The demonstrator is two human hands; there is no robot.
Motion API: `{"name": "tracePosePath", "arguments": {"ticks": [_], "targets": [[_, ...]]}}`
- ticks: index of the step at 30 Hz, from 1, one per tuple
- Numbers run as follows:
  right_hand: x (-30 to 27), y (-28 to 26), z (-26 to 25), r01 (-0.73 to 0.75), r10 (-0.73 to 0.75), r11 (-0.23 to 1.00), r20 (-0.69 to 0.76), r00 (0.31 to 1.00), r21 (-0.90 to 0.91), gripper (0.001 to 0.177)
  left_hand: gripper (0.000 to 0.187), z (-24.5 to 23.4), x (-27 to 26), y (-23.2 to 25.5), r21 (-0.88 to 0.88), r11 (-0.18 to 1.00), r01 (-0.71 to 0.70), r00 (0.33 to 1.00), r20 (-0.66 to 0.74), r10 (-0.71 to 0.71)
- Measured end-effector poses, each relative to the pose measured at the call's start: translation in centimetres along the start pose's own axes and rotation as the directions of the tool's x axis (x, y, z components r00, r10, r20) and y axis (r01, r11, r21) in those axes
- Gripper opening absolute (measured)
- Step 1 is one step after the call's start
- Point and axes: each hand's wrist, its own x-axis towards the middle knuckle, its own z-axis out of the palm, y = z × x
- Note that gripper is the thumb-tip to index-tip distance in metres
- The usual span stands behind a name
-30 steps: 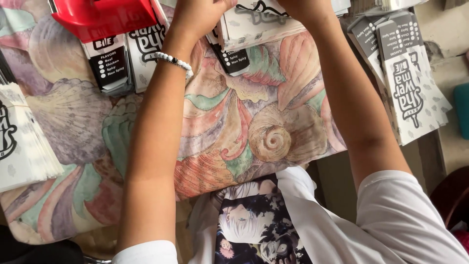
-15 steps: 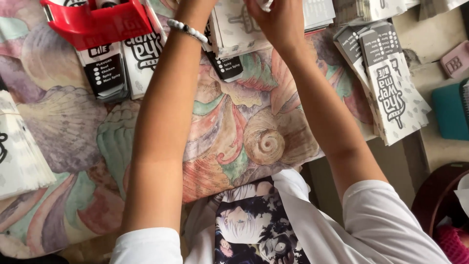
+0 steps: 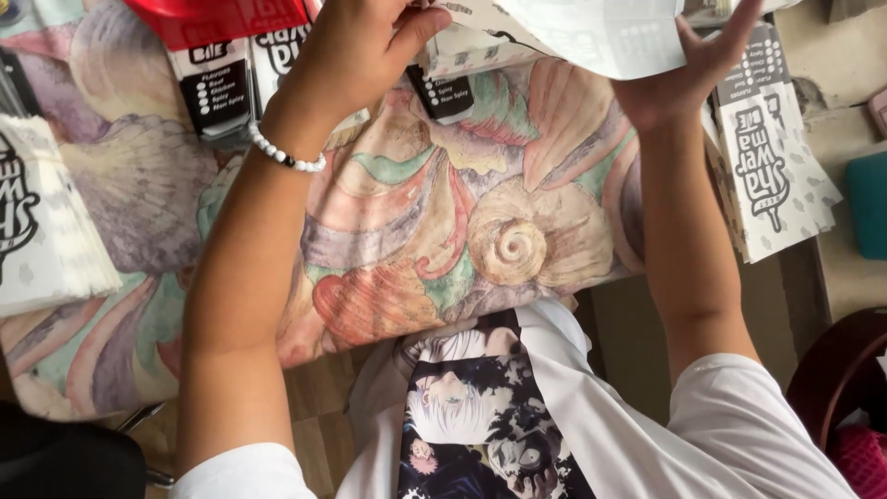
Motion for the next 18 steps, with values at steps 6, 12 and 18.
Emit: {"name": "tracePosePath", "arguments": {"ticks": [6, 12, 18], "targets": [[1.2, 0.9, -3.8, 0.051, -0.165, 0.845, -0.17, 0.972, -0.532, 0.011, 0.044, -0.9, -1.5, 3.1, -0.087, 0.98, -0.177, 0.984, -0.013, 0.176], [-1.3, 0.4, -2.7, 0.305, -0.315, 0.834, 0.057, 0.947, -0.459, 0.028, 0.047, 0.9, -4.5, 5.7, -0.675, 0.737, -0.008, 0.885, -0.348, -0.31], [-1.9, 2.1, -4.1, 0.311, -0.3, 0.862, 0.093, 0.949, -0.399, 0.025, 0.031, 2.0, -5.0, 5.8, -0.774, 0.581, 0.251, 0.91, -0.017, -0.415]]}}
